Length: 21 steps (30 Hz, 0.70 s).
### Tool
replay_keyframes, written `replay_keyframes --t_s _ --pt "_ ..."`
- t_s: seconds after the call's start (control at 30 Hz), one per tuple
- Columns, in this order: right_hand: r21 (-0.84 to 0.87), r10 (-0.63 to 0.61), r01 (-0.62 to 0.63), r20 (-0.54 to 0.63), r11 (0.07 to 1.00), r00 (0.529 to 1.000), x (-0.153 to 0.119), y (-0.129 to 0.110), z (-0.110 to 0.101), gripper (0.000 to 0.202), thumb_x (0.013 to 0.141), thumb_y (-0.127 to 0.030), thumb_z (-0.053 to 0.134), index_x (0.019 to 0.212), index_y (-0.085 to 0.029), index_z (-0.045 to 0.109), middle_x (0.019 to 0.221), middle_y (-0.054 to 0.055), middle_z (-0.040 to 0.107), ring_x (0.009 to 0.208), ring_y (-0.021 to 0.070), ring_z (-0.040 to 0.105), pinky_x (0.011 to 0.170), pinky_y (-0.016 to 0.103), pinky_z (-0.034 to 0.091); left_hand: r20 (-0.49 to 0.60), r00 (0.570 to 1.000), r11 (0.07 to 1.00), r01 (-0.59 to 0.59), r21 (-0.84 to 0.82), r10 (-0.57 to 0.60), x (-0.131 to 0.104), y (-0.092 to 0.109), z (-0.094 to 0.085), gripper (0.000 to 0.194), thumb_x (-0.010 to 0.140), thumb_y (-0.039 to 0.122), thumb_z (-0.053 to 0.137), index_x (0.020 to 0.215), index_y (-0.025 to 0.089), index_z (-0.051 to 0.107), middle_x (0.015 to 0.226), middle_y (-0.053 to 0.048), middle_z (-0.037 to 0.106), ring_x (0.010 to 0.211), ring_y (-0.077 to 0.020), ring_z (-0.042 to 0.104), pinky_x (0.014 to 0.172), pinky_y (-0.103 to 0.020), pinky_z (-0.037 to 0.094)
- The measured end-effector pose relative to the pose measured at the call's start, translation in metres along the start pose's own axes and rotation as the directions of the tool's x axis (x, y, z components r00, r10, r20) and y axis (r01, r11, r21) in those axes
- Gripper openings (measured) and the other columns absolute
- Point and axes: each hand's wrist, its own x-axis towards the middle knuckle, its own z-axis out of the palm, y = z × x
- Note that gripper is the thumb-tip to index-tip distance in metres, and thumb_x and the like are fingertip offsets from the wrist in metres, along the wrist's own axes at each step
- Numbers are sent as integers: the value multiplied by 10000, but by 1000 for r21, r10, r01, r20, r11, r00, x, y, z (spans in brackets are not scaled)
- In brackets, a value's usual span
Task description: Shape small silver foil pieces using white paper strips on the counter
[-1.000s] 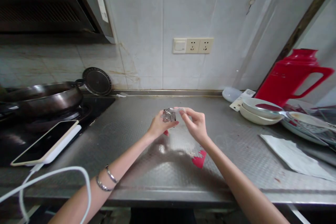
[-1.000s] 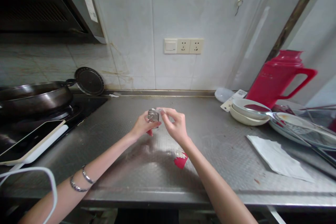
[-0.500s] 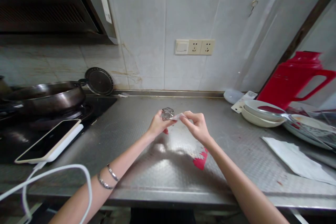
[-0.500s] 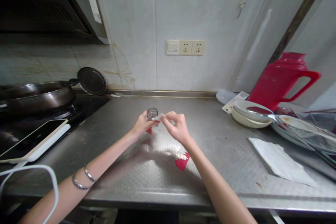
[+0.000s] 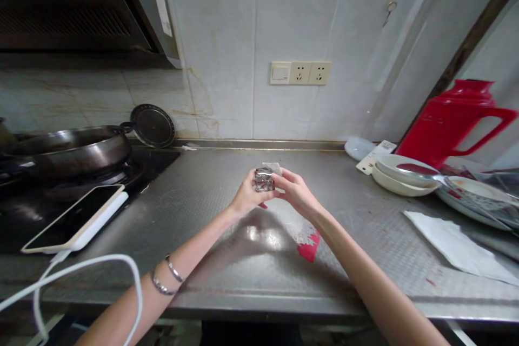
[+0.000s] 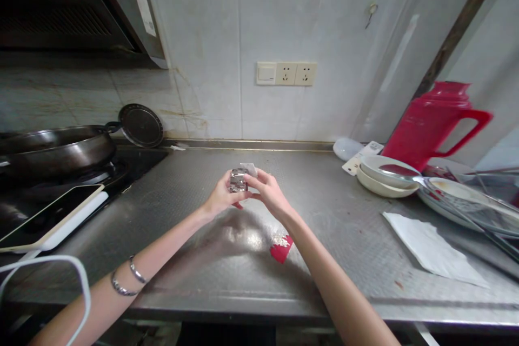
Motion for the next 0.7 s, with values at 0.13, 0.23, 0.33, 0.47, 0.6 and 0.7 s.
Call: replay_keyframes --t_s 0.13,0.23,0.33,0.47,0.6,0.7 --pt "-8 -12 12 33 1000 999 -3 -1 2 451 686 -311 703 1115 -218 597 1050 49 669 879 172 637 725 281 526 13 999 999 35 -11 -35 0 -2 1 698 609 334 778 1182 196 403 1041 -77 597 803 -175 615 466 -204 519" --pt "-68 -12 10 -28 998 1000 -2 -2 0 428 665 -315 718 1065 -193 628 1002 50 684 847 177 649 697 278 537 99 995 1000 15 -25 -13 1 -4 1 803 614 282 778 1278 220 332 1174 -108 558 901 -197 617 612 -282 558" --pt "-57 45 -49 -69 997 997 -1 -4 -3 380 696 -356 698 1025 -171 647 974 68 691 810 186 661 650 286 558 196 977 995 -89 50 78 2 -7 -4 1064 541 237 822 1399 242 193 1298 -147 476 1051 -236 578 870 -409 501" --pt "12 116 -115 -53 993 992 0 -3 -5 351 763 -438 638 965 -152 664 890 79 702 729 179 668 600 292 579 117 979 927 -199 317 170 1 -6 -13 1264 450 296 863 1454 255 97 1408 -190 331 1133 -312 524 971 -507 399" --pt "44 164 -162 -52 986 985 2 3 -2 369 784 -492 601 918 -155 671 860 77 706 699 187 670 590 305 586 139 959 868 -283 408 247 1 -5 -15 1113 494 321 843 1419 241 231 1373 -156 403 1212 -316 463 1015 -463 361" --pt "101 210 -199 -114 975 971 3 4 -2 421 789 -543 563 879 -147 672 798 83 704 634 193 660 534 316 580 117 962 883 -273 382 246 2 -5 -12 960 541 325 822 1353 216 321 1255 -139 524 1130 -278 536 975 -409 406"
